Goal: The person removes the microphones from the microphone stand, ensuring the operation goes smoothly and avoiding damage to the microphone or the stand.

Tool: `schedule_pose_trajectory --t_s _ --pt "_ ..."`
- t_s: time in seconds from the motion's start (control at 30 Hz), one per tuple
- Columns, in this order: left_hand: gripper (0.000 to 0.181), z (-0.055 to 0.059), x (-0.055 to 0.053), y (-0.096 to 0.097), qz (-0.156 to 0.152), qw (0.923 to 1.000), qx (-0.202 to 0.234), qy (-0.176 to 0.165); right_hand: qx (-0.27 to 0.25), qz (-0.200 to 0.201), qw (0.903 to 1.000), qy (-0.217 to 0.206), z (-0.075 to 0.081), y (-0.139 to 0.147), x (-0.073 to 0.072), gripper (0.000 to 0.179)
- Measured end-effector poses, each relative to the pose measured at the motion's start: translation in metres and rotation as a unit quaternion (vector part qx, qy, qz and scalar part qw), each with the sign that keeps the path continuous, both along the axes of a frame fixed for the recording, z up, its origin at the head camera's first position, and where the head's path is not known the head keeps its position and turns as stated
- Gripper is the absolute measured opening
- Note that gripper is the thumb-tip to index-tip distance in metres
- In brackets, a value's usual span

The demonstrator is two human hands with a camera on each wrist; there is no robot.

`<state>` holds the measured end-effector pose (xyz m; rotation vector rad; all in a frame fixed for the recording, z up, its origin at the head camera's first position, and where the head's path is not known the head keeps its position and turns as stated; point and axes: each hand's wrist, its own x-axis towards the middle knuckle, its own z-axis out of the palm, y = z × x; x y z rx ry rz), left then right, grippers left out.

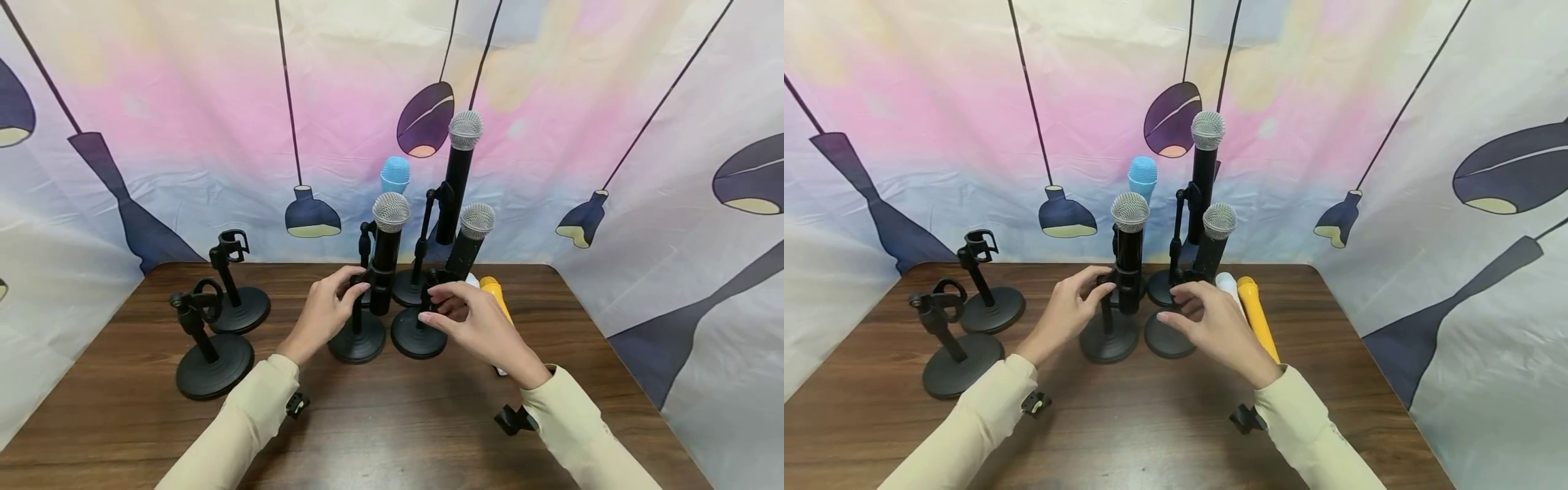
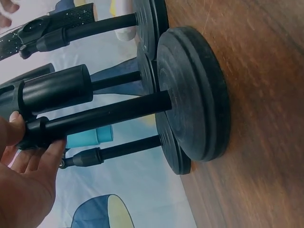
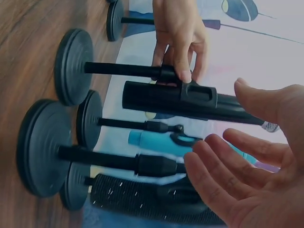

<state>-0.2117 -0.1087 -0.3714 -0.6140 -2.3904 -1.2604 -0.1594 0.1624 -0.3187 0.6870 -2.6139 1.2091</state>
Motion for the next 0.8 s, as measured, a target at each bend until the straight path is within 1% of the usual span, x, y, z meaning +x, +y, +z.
schedule_pose_trajectory --t_s 0.17,0.3,0.4,0.5,0.6,0.7,0.8 --pt "0.031 -0.001 0.01 -0.003 -0.005 0.9999 -0.01 -0.008 -0.005 0.002 1.0 0.004 0.007 -0.015 -0.006 0.042" --pt "0.031 -0.002 0.018 -0.006 -0.008 0.9998 -0.013 -0.014 -0.011 0.007 0.9999 0.01 0.01 -0.026 -0.011 0.05" --pt "0.03 -0.001 0.025 -0.007 -0.008 0.9997 -0.013 -0.019 -0.028 0.023 0.9992 0.016 0.012 -0.034 -0.016 0.055" --pt "0.029 -0.002 0.032 -0.009 -0.007 0.9998 -0.015 -0.014 -0.041 0.041 0.9982 0.016 0.011 -0.043 -0.02 0.059" --pt "0.028 -0.003 0.038 -0.01 -0.004 0.9998 -0.019 -0.003 -0.053 0.065 0.9963 0.016 0.009 -0.052 -0.023 0.059" --pt "0.028 -0.003 0.045 -0.011 -0.007 0.9998 -0.018 0.005 -0.061 0.088 0.9939 0.027 0.005 -0.059 -0.024 0.053" --pt "0.027 -0.002 0.05 -0.011 -0.012 0.9997 -0.017 0.012 -0.069 0.097 0.9919 0.043 0.001 -0.064 -0.023 0.048"
